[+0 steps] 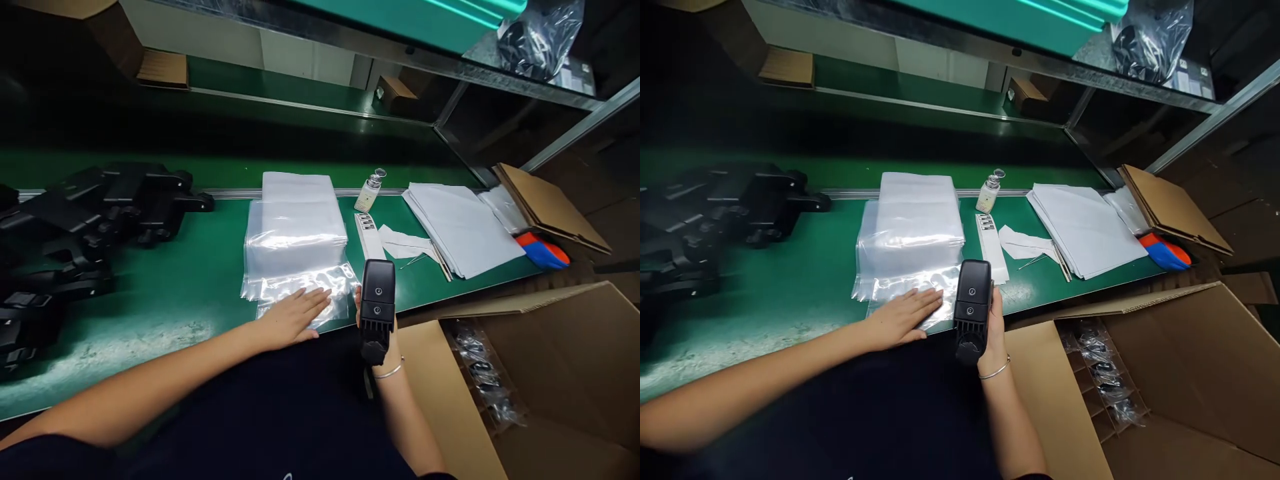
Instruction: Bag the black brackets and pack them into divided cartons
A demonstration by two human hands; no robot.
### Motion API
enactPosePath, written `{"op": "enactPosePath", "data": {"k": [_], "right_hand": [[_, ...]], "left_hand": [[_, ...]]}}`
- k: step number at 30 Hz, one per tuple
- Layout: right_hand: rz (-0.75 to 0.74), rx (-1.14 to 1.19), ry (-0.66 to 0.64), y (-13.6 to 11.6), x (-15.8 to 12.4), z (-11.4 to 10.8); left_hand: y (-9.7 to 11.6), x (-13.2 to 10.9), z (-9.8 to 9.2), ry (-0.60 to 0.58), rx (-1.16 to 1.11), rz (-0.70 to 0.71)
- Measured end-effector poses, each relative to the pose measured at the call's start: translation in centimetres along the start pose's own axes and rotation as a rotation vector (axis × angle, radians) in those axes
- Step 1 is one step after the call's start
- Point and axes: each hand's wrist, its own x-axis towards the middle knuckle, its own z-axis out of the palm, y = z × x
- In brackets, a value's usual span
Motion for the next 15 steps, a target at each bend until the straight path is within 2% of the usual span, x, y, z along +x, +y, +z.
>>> {"op": "enactPosePath", "data": {"k": [2, 4, 7, 9, 12, 15], "right_hand": [[-0.035, 0.048, 0.087, -0.6, -0.2, -0.2], [-0.196, 0.017, 0.153, -1.5, -0.7, -0.5], [-0.512, -0.141, 0.187, -2.8, -2.2, -1.0], [-0.649, -0.242, 0.156, -3.1, -3.1, -1.0], [-0.732, -0.273, 0.064, -2.8, -3.8, -0.5], [-0.708, -0.243, 0.019, -2.2, -3.9, -0.2]], "left_hand": [[1.0, 0.0, 0.6, -0.012, -0.037, -0.002], [1.8, -0.2, 0.5, -0.009, -0.127, -0.034], [2.6, -0.6, -1.7, 0.124, -0.445, -0.067], [3.3, -0.9, -3.8, 0.245, -0.682, -0.027], [4.6, -1.0, -5.8, 0.353, -0.817, -0.009], [5.5, -0.9, -6.2, 0.422, -0.815, -0.114]]}}
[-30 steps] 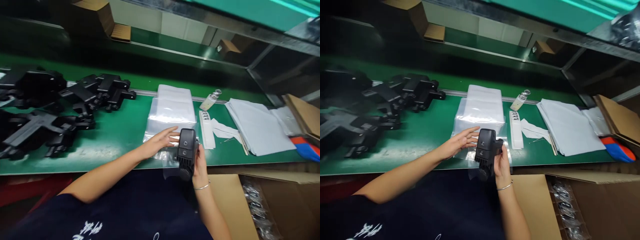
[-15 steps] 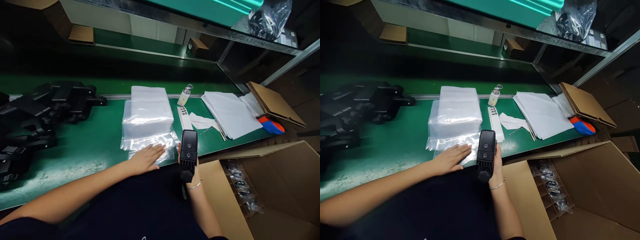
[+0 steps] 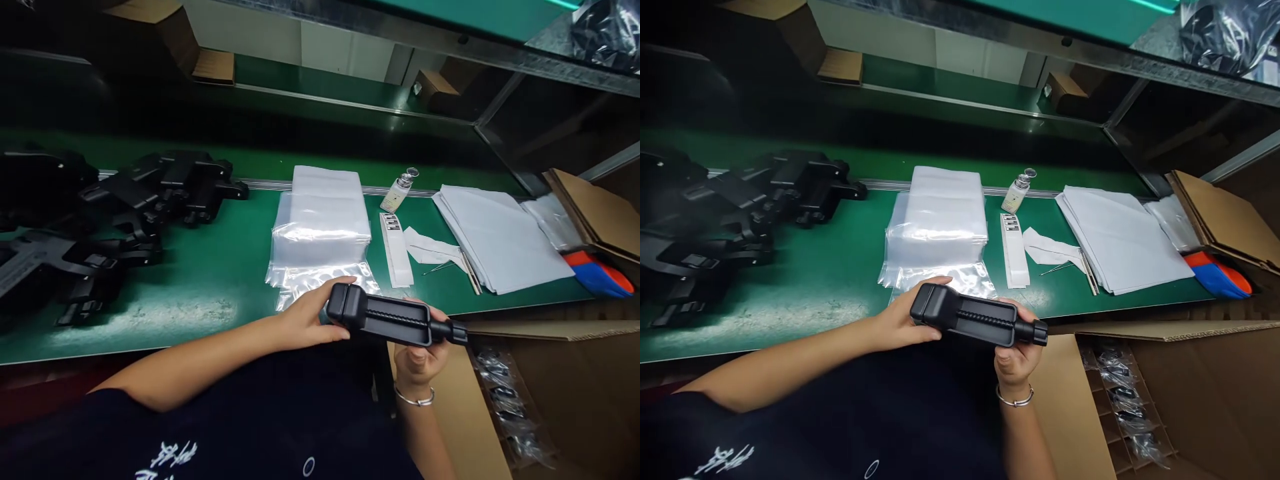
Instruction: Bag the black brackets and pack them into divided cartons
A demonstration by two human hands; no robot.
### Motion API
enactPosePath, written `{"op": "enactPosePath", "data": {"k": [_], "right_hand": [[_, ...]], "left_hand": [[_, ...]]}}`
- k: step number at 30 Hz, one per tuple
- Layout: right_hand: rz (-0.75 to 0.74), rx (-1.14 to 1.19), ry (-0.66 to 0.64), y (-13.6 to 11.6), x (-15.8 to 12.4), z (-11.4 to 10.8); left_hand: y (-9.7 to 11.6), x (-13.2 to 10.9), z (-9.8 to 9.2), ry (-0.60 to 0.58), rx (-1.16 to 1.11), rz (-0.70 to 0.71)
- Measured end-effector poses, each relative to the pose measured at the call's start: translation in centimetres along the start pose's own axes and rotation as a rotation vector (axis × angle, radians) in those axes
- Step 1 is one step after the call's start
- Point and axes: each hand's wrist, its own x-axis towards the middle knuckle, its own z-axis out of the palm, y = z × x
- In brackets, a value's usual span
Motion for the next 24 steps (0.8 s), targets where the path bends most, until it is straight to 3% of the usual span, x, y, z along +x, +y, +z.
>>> {"op": "enactPosePath", "data": {"k": [3, 6, 9, 12, 14, 16, 24], "right_hand": [[0.112, -0.046, -0.033, 0.1, 0.2, -0.5], [0.245, -0.055, -0.137, -0.2, 1.1, -1.3], [0.324, -0.122, -0.188, -0.2, 1.9, -1.4], [0.476, -0.129, -0.183, 0.1, 2.2, -0.9], [0.580, -0.080, -0.198, 0.4, 2.2, -0.6], [0.619, -0.050, -0.209, 0.6, 2.1, -0.4], [0.513, -0.098, -0.226, 0.8, 2.0, -1.5]], "left_hand": [[0.4, -0.1, 0.3, 0.102, -0.094, -0.098], [0.9, -0.1, 0.2, 0.133, -0.445, -0.240], [1.0, 0.1, -0.1, 0.099, -0.782, -0.500], [0.5, 0.2, -0.1, 0.096, -0.973, -0.783], [0.1, 0.1, 0.0, 0.124, -1.054, -0.883], [-0.2, 0.1, 0.3, 0.151, -1.091, -0.929], [0.1, 0.3, 0.8, 0.199, -1.145, -0.975]]}}
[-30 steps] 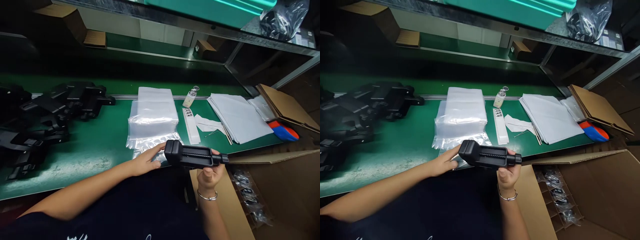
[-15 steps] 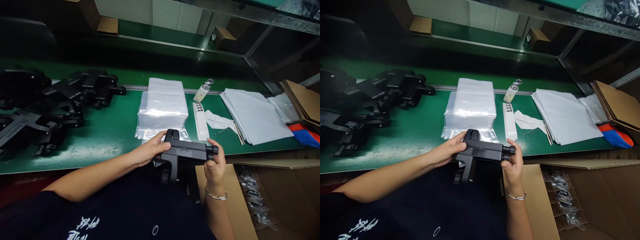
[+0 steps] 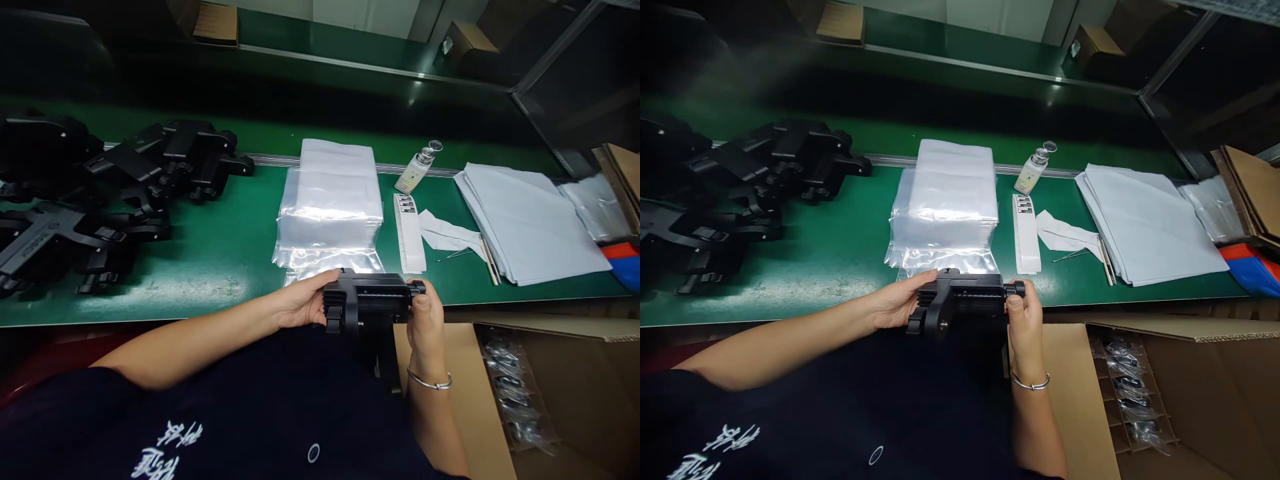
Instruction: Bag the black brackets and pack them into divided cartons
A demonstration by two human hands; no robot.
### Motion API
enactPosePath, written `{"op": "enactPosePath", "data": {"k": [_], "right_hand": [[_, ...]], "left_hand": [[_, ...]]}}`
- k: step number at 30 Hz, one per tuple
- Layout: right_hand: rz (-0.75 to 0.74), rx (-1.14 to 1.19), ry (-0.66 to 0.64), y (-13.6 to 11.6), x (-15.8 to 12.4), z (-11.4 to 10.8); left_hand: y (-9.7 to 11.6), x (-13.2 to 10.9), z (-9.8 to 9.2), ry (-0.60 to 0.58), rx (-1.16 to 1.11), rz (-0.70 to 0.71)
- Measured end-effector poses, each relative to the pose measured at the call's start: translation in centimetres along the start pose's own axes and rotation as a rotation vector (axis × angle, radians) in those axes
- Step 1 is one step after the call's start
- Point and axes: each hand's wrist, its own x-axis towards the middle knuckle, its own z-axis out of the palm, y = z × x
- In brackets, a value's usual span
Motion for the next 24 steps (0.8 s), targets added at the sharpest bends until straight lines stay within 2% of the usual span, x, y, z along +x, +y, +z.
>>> {"op": "enactPosePath", "data": {"k": [2, 4, 6, 9, 12, 15, 18, 21, 24], "right_hand": [[-0.013, -0.010, -0.066, 0.3, 0.9, -1.1], [-0.023, -0.063, -0.060, 0.9, 2.9, -2.8], [-0.023, -0.250, 0.045, 1.8, 5.6, -4.6], [0.021, -0.679, 0.171, 2.9, 9.9, -6.3], [0.069, -0.922, 0.140, 3.4, 12.6, -6.0], [0.078, -1.057, 0.141, 3.5, 13.4, -4.5], [0.068, -1.008, 0.150, 3.7, 13.5, -3.7], [-0.010, -0.809, 0.163, 4.4, 13.4, -4.1], [-0.065, -0.565, 0.135, 4.8, 12.8, -5.0]], "left_hand": [[0.0, 0.2, -0.2, 0.006, -0.012, -0.004], [-0.1, 0.6, -0.6, 0.010, -0.008, -0.002], [-0.1, 1.3, -1.3, 0.004, 0.029, 0.023], [-0.2, 2.8, -2.6, -0.015, 0.108, 0.177], [-0.2, 4.4, -3.7, 0.024, 0.084, 0.302], [0.0, 5.5, -4.3, 0.080, 0.009, 0.212], [0.3, 5.7, -4.6, 0.030, -0.025, 0.128], [0.4, 5.6, -4.8, 0.007, -0.027, 0.144], [0.5, 5.4, -4.8, 0.043, 0.024, 0.144]]}}
